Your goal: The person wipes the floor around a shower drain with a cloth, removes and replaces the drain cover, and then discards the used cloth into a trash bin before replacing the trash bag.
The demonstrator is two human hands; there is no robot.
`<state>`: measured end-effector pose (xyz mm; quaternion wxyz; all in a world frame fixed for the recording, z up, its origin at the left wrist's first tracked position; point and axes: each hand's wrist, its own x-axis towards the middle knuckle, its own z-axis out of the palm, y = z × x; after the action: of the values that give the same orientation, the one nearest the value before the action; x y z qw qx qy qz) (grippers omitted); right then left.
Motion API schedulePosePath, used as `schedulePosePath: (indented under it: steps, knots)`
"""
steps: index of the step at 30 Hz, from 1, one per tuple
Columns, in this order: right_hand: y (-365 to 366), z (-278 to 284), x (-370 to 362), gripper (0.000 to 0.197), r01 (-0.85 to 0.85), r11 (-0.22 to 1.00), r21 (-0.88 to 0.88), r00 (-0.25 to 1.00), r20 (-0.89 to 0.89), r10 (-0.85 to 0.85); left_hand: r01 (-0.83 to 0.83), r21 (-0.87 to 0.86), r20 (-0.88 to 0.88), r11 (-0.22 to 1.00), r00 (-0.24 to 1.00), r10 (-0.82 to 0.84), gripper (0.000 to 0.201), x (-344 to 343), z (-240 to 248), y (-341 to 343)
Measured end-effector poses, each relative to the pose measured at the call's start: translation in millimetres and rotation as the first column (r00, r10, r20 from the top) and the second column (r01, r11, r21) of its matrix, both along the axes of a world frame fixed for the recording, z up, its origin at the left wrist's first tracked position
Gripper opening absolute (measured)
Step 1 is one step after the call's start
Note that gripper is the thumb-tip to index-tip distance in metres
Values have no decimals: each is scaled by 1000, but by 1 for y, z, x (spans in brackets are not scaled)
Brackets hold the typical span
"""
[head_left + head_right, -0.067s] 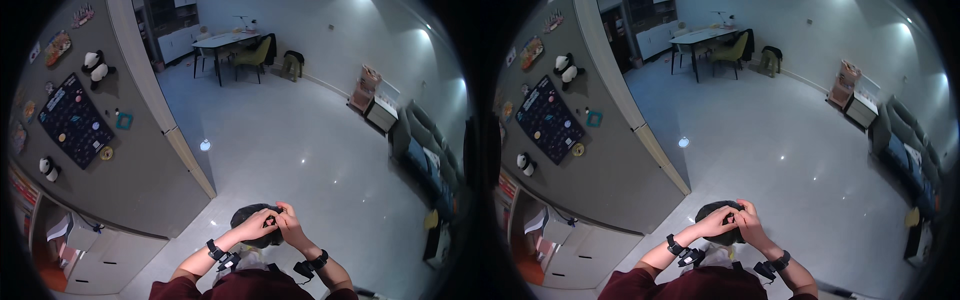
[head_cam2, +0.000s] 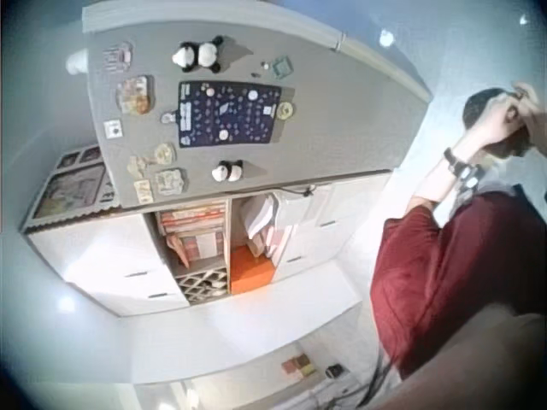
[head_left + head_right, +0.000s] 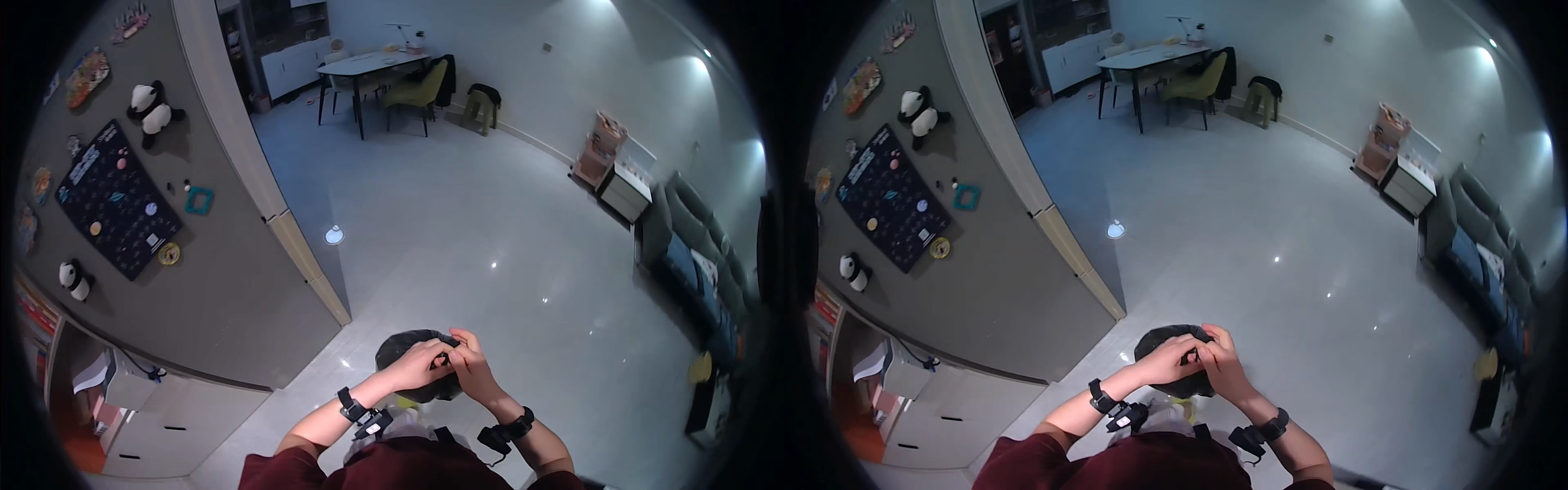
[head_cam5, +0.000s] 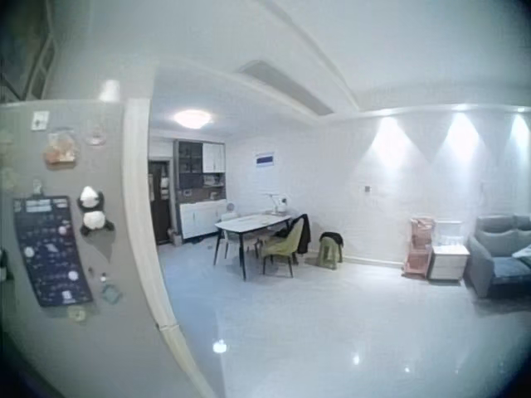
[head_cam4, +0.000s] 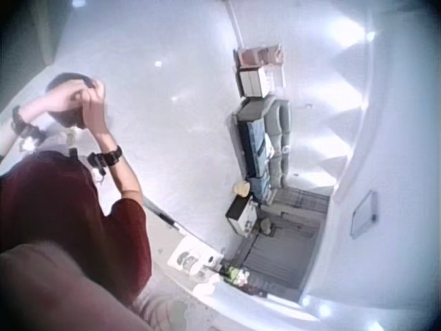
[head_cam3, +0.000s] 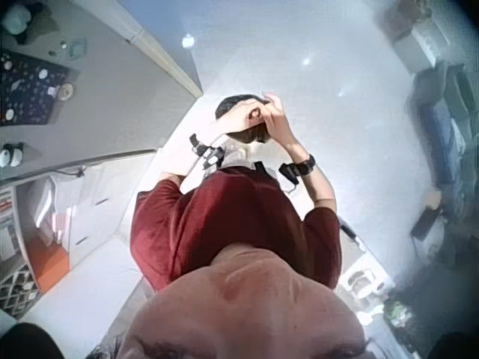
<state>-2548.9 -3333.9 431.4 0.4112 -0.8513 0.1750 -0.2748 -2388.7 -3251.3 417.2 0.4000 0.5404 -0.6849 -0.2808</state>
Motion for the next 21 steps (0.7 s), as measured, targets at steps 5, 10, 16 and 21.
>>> schedulePosePath:
  steps: [5, 10, 16, 21]
  knots:
    - [-115, 6, 84, 12, 36, 989, 142, 994, 97, -50, -101, -245, 35, 964, 993, 113, 14, 79, 9, -120]
    - [-248, 3, 167, 17, 37, 964, 263, 999, -28, -31, -66, -297, 77, 953, 993, 93, 15, 173, -9, -238]
    - [-410, 17, 278, 13, -68, 984, 167, 964, -241, 108, -114, -141, 17, 983, 993, 118, 21, 289, -3, -361]
    - [-520, 44, 394, 13, -200, 972, 125, 952, -209, 222, -345, -1, -107, 938, 933, 343, 29, 390, 10, -433]
